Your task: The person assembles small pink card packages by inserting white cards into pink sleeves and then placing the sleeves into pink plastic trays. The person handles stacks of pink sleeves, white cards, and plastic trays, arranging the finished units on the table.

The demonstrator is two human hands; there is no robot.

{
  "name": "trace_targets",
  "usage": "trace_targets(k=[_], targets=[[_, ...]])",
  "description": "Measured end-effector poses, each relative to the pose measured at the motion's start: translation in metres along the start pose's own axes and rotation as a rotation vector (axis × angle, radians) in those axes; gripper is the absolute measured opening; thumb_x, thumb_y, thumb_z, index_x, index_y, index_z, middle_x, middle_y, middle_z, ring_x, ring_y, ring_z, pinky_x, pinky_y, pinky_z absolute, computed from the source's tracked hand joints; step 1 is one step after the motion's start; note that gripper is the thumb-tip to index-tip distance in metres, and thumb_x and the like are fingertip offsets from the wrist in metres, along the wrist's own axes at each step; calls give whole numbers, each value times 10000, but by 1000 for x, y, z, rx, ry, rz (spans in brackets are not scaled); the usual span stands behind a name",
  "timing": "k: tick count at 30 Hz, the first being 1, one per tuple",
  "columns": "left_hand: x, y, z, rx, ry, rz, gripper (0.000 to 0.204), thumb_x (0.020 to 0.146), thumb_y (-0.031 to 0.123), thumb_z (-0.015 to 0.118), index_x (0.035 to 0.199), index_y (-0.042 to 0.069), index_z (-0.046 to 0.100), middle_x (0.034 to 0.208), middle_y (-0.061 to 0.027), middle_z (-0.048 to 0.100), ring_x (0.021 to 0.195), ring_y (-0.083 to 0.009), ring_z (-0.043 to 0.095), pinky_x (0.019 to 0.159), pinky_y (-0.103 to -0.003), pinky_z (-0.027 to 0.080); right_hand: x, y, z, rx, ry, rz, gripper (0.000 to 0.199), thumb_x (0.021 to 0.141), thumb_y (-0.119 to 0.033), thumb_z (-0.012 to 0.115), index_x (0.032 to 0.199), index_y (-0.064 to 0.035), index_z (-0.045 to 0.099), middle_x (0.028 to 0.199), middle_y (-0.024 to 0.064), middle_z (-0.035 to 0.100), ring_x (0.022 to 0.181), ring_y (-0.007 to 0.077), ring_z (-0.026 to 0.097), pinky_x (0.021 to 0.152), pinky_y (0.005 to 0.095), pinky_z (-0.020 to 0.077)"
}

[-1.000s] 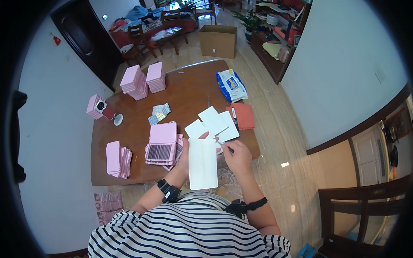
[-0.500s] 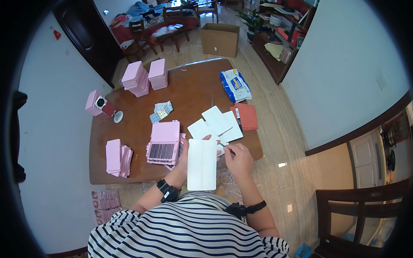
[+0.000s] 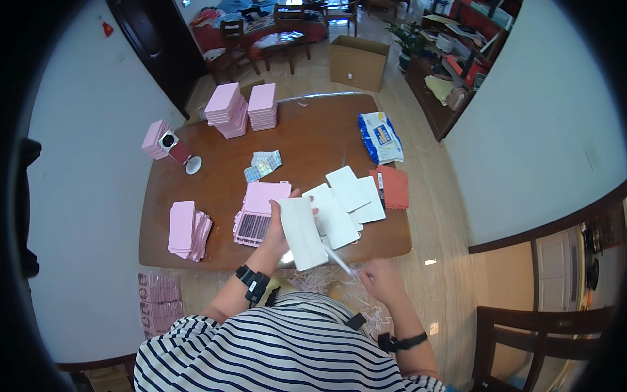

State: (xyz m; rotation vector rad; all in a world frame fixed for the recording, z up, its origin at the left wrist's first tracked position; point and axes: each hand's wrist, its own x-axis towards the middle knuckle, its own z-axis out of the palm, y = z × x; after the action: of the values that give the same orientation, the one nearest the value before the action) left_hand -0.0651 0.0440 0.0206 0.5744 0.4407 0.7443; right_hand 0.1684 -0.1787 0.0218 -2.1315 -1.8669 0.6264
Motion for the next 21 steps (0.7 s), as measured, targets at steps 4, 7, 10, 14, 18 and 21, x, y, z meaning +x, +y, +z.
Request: trace_targets(k=[4, 7, 10, 14, 18, 21], targets=[[1, 27, -17, 616, 71, 298, 1088, 797, 460, 813, 1598, 130, 155, 1521, -152, 439, 1346, -307, 488, 1133, -432, 400, -52, 46, 50, -417, -682, 281, 313, 755, -375, 758, 875, -86, 774, 937, 131, 744, 910, 335, 713, 753, 447, 561], [-6, 45, -8, 1325, 12, 439, 1422, 530, 350, 969, 1598, 57, 77, 1560, -183, 387, 1406, -351, 418, 1196, -423, 300, -48, 65, 47, -318, -704, 338, 382, 715, -428, 794, 848, -70, 770, 918, 142, 744, 883, 347, 715, 749, 454, 561], [-11, 56, 5, 1598, -92, 482, 1358, 550, 363, 959, 1576, 16, 140, 1540, -221, 391, 1416, -384, 390, 1193, -438, 300, -2, 53, 23, -9, -490, 380, 358, 730, -386, 803, 805, -41, 748, 818, 152, 726, 774, 303, 709, 696, 409, 547], [-10, 66, 6, 1654, -174, 416, 1233, 554, 403, 949, 1501, -49, 301, 1461, -262, 442, 1361, -418, 419, 1162, -456, 329, 76, -14, 15, 759, 4, 245, 270, 890, -264, 734, 867, 5, 718, 727, 76, 692, 687, 115, 614, 622, 288, 490], [-8, 71, -11, 1711, -313, 525, 1160, 565, 374, 931, 1471, -60, 351, 1424, -262, 468, 1333, -416, 440, 1156, -466, 332, 140, -93, 35, 969, 101, 163, 275, 929, -227, 708, 1029, 29, 721, 794, 74, 715, 702, 104, 617, 643, 293, 502], [-8, 74, -36, 1734, -343, 614, 1132, 579, 401, 917, 1462, -44, 367, 1473, -250, 435, 1330, -425, 433, 1141, -494, 338, 164, -125, 44, 854, 89, 121, 286, 919, -202, 712, 1086, 31, 714, 821, 103, 729, 725, 127, 650, 671, 305, 520]])
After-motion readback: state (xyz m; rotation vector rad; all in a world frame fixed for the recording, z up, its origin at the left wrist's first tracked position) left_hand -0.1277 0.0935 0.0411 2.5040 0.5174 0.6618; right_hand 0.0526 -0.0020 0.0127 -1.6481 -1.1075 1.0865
